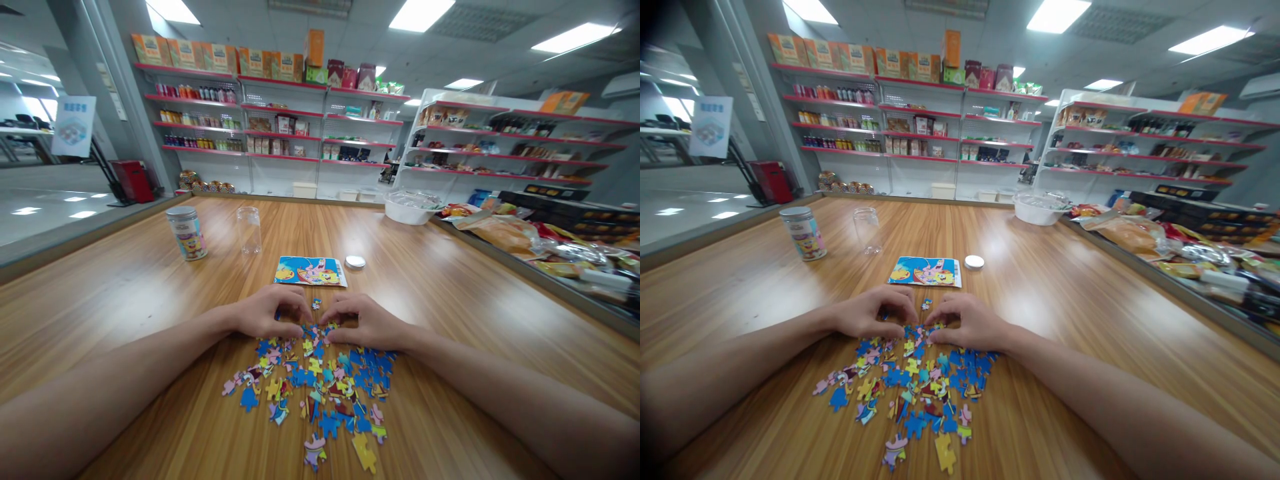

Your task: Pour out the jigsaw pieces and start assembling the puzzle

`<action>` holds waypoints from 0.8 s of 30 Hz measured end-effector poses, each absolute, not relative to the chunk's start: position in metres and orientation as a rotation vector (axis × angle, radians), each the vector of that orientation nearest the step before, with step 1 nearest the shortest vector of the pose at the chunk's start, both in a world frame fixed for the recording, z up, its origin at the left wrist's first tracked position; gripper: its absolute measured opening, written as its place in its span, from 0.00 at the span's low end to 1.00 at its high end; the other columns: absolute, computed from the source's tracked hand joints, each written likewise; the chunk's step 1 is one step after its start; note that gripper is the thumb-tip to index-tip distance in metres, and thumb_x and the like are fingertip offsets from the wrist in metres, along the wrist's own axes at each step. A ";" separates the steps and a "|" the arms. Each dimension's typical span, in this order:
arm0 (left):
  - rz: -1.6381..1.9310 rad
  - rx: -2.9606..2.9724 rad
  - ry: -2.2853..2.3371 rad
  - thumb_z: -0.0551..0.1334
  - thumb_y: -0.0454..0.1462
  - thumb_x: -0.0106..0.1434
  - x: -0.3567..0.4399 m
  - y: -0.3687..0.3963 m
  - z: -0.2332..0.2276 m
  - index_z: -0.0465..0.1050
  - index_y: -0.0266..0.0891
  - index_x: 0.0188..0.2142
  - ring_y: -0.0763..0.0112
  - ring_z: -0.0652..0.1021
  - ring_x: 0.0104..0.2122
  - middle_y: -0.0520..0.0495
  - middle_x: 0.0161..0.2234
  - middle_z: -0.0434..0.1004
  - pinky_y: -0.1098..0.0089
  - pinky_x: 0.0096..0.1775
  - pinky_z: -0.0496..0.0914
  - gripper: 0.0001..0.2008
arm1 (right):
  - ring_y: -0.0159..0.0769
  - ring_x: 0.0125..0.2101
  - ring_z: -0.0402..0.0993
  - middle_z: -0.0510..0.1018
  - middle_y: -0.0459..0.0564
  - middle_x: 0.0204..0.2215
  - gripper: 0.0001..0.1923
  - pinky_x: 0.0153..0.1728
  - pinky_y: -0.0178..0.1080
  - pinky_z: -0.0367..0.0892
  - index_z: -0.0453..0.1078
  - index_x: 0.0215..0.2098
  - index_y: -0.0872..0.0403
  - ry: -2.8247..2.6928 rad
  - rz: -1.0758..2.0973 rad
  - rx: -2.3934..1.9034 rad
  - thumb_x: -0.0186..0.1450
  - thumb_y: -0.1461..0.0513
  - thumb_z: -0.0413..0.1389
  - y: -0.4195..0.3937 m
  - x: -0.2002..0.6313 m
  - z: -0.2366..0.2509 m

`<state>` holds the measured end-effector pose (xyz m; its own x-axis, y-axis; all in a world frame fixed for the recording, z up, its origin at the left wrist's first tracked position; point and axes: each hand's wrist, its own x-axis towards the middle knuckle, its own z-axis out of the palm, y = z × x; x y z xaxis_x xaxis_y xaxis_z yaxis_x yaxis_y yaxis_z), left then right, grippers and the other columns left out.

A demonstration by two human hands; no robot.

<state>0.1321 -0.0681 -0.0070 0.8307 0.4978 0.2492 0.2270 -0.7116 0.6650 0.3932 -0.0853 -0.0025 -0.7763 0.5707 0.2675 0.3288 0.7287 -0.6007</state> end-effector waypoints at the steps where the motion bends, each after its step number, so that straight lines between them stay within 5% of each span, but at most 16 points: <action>1: 0.541 2.289 0.528 0.65 0.44 0.62 0.131 -0.068 -0.007 0.77 0.35 0.41 0.72 0.71 0.30 0.48 0.32 0.72 0.74 0.31 0.65 0.15 | 0.33 0.34 0.74 0.79 0.50 0.34 0.13 0.37 0.37 0.68 0.78 0.43 0.54 -2.491 0.748 -0.682 0.63 0.56 0.64 -0.085 0.393 -0.003; 9: 0.568 2.004 0.578 0.67 0.45 0.59 0.126 -0.061 -0.004 0.78 0.32 0.35 0.76 0.67 0.25 0.49 0.26 0.72 0.76 0.26 0.59 0.16 | 0.30 0.29 0.71 0.79 0.48 0.31 0.11 0.30 0.34 0.65 0.78 0.41 0.54 -2.485 0.741 -0.674 0.64 0.56 0.63 -0.085 0.393 -0.004; 16: 0.648 1.700 0.658 0.68 0.44 0.56 0.117 -0.048 -0.010 0.76 0.32 0.31 0.81 0.58 0.18 0.55 0.18 0.63 0.76 0.20 0.50 0.14 | 0.30 0.28 0.71 0.79 0.49 0.31 0.10 0.28 0.33 0.64 0.78 0.40 0.55 -2.473 0.795 -0.729 0.64 0.58 0.62 -0.086 0.393 -0.004; 24: 0.276 1.918 0.650 0.70 0.37 0.54 0.113 -0.051 0.005 0.75 0.32 0.30 0.78 0.69 0.22 0.52 0.23 0.72 0.78 0.25 0.62 0.09 | 0.31 0.29 0.71 0.79 0.50 0.31 0.09 0.29 0.33 0.65 0.78 0.40 0.56 -2.463 0.819 -0.758 0.64 0.59 0.60 -0.086 0.395 -0.005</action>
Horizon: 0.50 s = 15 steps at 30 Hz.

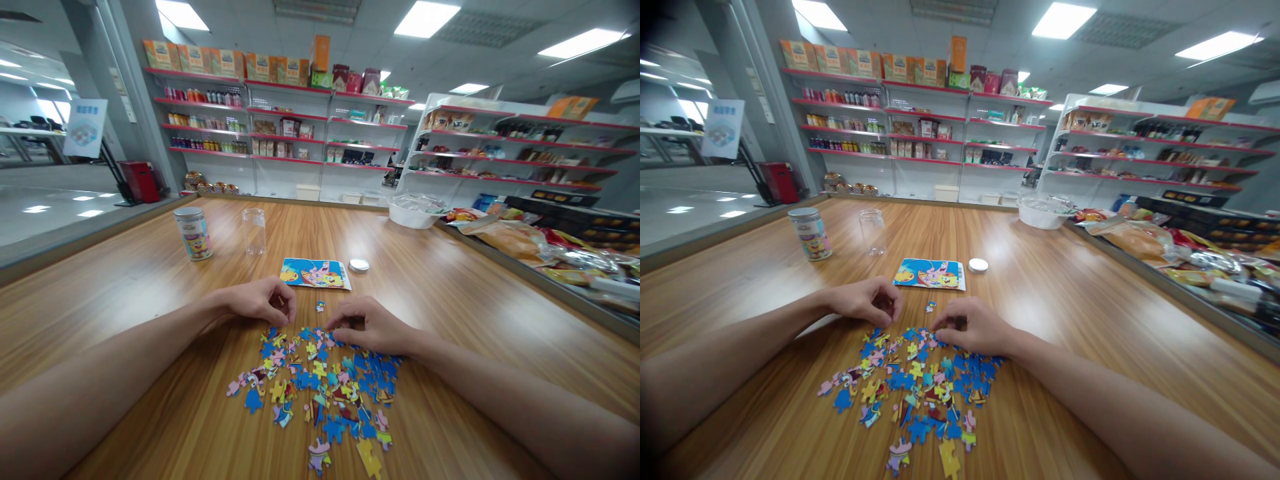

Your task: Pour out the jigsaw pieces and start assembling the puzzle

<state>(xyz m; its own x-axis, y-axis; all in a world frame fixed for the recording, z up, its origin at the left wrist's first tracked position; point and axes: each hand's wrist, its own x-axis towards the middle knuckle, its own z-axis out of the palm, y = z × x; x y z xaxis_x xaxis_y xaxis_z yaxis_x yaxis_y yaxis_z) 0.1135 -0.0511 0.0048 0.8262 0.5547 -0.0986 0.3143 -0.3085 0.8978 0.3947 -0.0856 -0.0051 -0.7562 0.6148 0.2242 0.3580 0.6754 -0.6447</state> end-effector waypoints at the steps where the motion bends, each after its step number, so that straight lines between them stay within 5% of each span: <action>1: 0.277 1.910 0.648 0.70 0.37 0.54 0.115 -0.052 0.004 0.75 0.32 0.30 0.78 0.70 0.22 0.52 0.23 0.73 0.78 0.25 0.62 0.09 | 0.31 0.29 0.71 0.79 0.50 0.31 0.09 0.29 0.33 0.65 0.78 0.40 0.56 -2.467 0.809 -0.750 0.64 0.60 0.60 -0.085 0.395 -0.006; 15: 0.232 2.036 0.638 0.69 0.42 0.58 0.121 -0.052 -0.001 0.79 0.35 0.45 0.78 0.66 0.22 0.54 0.22 0.69 0.78 0.23 0.57 0.18 | 0.32 0.29 0.72 0.79 0.50 0.30 0.09 0.29 0.34 0.64 0.79 0.40 0.56 -2.457 0.826 -0.741 0.63 0.61 0.61 -0.082 0.396 -0.009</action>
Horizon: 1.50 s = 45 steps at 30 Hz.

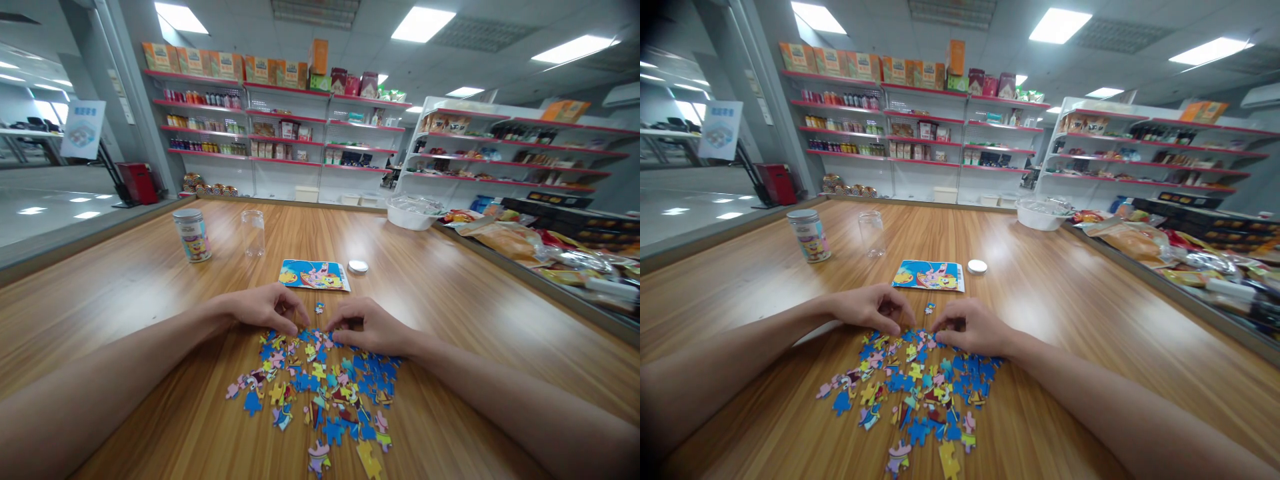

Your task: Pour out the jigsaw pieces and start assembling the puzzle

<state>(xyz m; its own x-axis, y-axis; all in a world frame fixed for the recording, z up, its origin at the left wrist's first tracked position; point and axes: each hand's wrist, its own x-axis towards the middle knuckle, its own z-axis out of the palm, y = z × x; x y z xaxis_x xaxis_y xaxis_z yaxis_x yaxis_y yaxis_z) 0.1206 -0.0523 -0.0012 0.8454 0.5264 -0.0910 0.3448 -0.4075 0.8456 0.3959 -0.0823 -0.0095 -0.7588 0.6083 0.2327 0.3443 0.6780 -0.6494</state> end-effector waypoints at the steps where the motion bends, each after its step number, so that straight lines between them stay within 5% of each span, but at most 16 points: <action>1: 0.219 2.058 0.637 0.69 0.42 0.59 0.121 -0.053 -0.001 0.78 0.37 0.48 0.79 0.65 0.21 0.55 0.22 0.68 0.78 0.22 0.56 0.19 | 0.32 0.29 0.72 0.79 0.49 0.30 0.09 0.29 0.34 0.64 0.79 0.39 0.56 -2.453 0.832 -0.744 0.63 0.61 0.61 -0.082 0.396 -0.009; 14: 0.195 2.121 0.693 0.66 0.42 0.62 0.124 -0.056 -0.003 0.80 0.38 0.47 0.78 0.65 0.22 0.52 0.24 0.71 0.78 0.23 0.57 0.16 | 0.32 0.31 0.71 0.74 0.49 0.30 0.05 0.33 0.36 0.66 0.75 0.29 0.59 -2.387 0.929 -0.798 0.61 0.64 0.62 -0.085 0.395 -0.004; 23: 0.189 2.119 0.679 0.66 0.42 0.62 0.125 -0.055 -0.001 0.80 0.37 0.48 0.78 0.63 0.21 0.54 0.21 0.66 0.77 0.22 0.55 0.16 | 0.36 0.37 0.73 0.76 0.52 0.36 0.10 0.40 0.40 0.68 0.77 0.39 0.57 -2.482 0.886 -0.675 0.61 0.61 0.63 -0.084 0.399 -0.003; 34: 0.181 2.107 0.694 0.67 0.42 0.62 0.125 -0.056 -0.001 0.80 0.37 0.48 0.78 0.62 0.22 0.54 0.22 0.65 0.76 0.23 0.55 0.17 | 0.35 0.35 0.72 0.75 0.51 0.34 0.12 0.40 0.40 0.68 0.77 0.38 0.57 -2.530 0.803 -0.682 0.60 0.57 0.65 -0.084 0.398 -0.003; 40: 0.187 2.117 0.682 0.67 0.43 0.62 0.125 -0.055 -0.001 0.80 0.37 0.48 0.78 0.63 0.21 0.54 0.22 0.66 0.77 0.23 0.55 0.17 | 0.31 0.29 0.68 0.72 0.47 0.30 0.12 0.32 0.35 0.64 0.78 0.45 0.53 -2.527 0.839 -0.458 0.65 0.57 0.60 -0.090 0.396 -0.002; 45: 0.190 2.107 0.675 0.67 0.43 0.62 0.125 -0.055 -0.002 0.79 0.37 0.48 0.78 0.63 0.21 0.54 0.22 0.66 0.77 0.22 0.55 0.17 | 0.32 0.32 0.69 0.72 0.49 0.33 0.15 0.36 0.36 0.65 0.78 0.47 0.52 -2.590 0.875 -0.370 0.63 0.57 0.62 -0.094 0.394 -0.001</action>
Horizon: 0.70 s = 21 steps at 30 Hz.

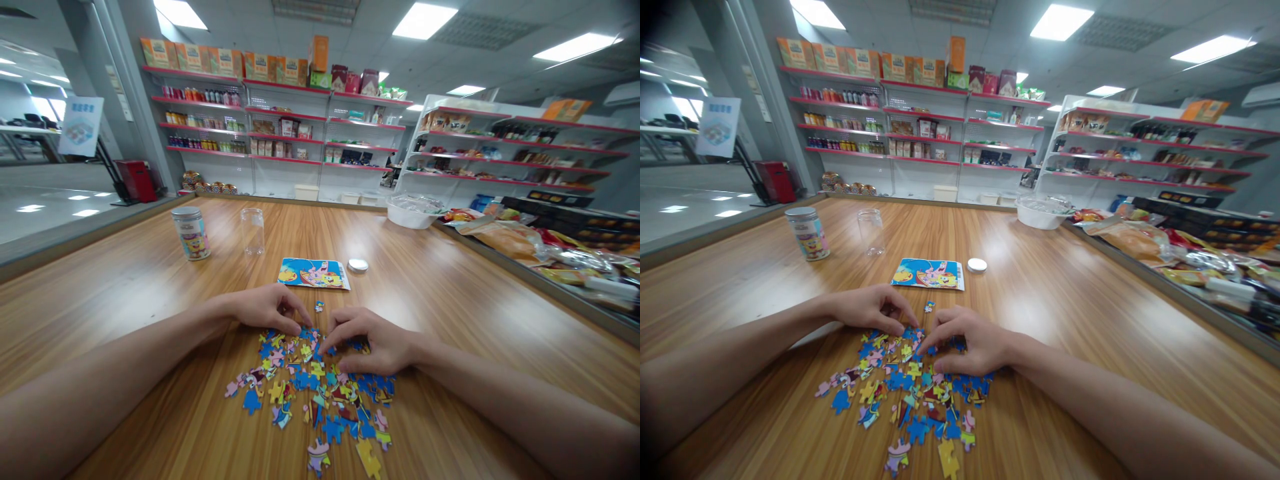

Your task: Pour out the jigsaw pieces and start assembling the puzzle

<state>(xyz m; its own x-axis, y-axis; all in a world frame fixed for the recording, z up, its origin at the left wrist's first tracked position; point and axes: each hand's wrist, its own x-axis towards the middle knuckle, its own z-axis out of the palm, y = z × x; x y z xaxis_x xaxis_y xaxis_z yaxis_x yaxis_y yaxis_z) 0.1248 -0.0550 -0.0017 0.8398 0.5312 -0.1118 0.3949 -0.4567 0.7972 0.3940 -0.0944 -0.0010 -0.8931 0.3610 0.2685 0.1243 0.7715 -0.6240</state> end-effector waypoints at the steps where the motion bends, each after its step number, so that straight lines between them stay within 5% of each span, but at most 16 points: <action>1: 0.189 2.106 0.676 0.67 0.43 0.62 0.125 -0.055 -0.002 0.79 0.37 0.48 0.78 0.63 0.21 0.54 0.22 0.66 0.77 0.22 0.55 0.18 | 0.33 0.33 0.68 0.71 0.49 0.34 0.16 0.37 0.37 0.65 0.78 0.48 0.52 -2.608 0.867 -0.368 0.62 0.56 0.63 -0.095 0.394 -0.001; 10: 0.189 2.122 0.653 0.67 0.43 0.62 0.125 -0.055 -0.001 0.79 0.37 0.48 0.79 0.62 0.21 0.55 0.21 0.64 0.77 0.22 0.55 0.17 | 0.39 0.40 0.64 0.68 0.53 0.39 0.22 0.43 0.43 0.63 0.75 0.54 0.50 -2.683 0.636 -0.289 0.67 0.49 0.55 -0.111 0.384 0.004; 21: 0.192 2.112 0.656 0.67 0.43 0.61 0.125 -0.054 -0.001 0.79 0.38 0.48 0.78 0.63 0.21 0.55 0.21 0.65 0.77 0.22 0.55 0.17 | 0.40 0.42 0.66 0.70 0.52 0.39 0.16 0.47 0.46 0.63 0.77 0.49 0.49 -2.694 0.459 -0.307 0.64 0.54 0.61 -0.114 0.380 0.001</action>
